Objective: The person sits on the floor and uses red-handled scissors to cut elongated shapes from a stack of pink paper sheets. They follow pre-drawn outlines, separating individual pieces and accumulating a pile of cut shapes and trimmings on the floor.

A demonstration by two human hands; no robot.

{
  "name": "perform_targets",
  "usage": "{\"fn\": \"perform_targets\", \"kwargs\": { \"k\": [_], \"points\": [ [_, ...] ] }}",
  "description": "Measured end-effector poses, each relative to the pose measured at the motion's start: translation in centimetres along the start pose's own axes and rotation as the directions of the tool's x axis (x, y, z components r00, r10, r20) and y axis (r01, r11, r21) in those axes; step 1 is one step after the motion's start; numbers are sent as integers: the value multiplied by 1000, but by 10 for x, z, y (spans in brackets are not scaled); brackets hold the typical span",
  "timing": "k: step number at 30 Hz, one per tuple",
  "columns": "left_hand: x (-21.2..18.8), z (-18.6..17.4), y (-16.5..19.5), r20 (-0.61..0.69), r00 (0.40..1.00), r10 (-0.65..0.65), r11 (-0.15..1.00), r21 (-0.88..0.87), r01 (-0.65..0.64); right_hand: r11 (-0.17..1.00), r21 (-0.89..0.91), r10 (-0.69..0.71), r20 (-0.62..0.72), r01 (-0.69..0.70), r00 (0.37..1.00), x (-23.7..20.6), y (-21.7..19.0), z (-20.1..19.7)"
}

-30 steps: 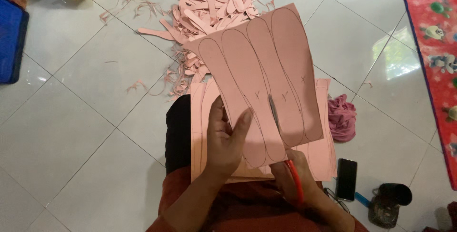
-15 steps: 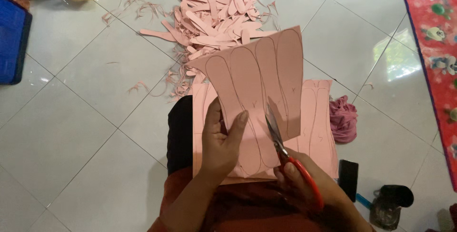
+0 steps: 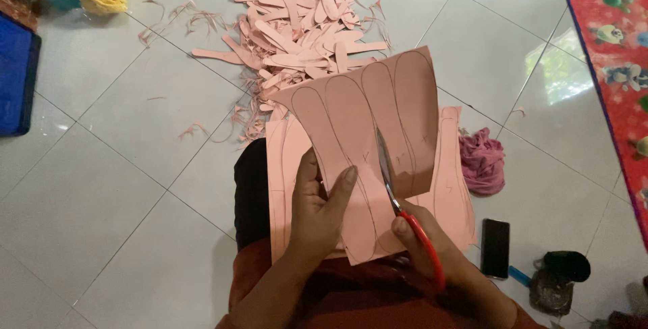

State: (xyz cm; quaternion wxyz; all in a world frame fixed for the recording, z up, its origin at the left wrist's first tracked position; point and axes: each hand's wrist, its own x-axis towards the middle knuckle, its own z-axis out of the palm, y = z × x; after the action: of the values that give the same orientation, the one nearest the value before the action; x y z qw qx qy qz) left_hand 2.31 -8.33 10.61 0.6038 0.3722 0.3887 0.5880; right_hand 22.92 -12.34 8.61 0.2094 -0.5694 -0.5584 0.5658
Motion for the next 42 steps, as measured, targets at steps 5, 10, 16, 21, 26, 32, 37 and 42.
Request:
{"fn": "perform_targets", "kwargs": {
  "k": [5,10,16,21,26,32,37,42],
  "points": [
    [1,-1,-4,-5,1000,-5,1000,-19,5,999,17,-35,-35,35,999,1,-4,7],
    [2,-3,-6,-8,1000,0,1000,-25,-1,963,161,217,-2,-214,976,-1,-18,11],
    [4,-5,-7,-20,1000,-25,998,-52,24,1000,19,-5,-50,5,999,3,-18,8],
    [4,-5,-10,-23,1000,2,998,-60,-3,970,125,214,-50,-207,976,5,-7,13],
    [9,-8,-7,-46,999,5,999,-48,-7,978,114,183,-79,-173,980,7,-6,12],
    [21,-8,3,-119,989,92,996,16,-91,968,110,219,60,-224,974,1,-21,10],
    [12,3,8,-77,996,42,999,3,-42,999,19,49,47,-50,998,1,-36,3],
    [7,5,11,-63,996,64,997,40,-61,998,21,58,72,-59,996,3,-46,0]
  ]
}}
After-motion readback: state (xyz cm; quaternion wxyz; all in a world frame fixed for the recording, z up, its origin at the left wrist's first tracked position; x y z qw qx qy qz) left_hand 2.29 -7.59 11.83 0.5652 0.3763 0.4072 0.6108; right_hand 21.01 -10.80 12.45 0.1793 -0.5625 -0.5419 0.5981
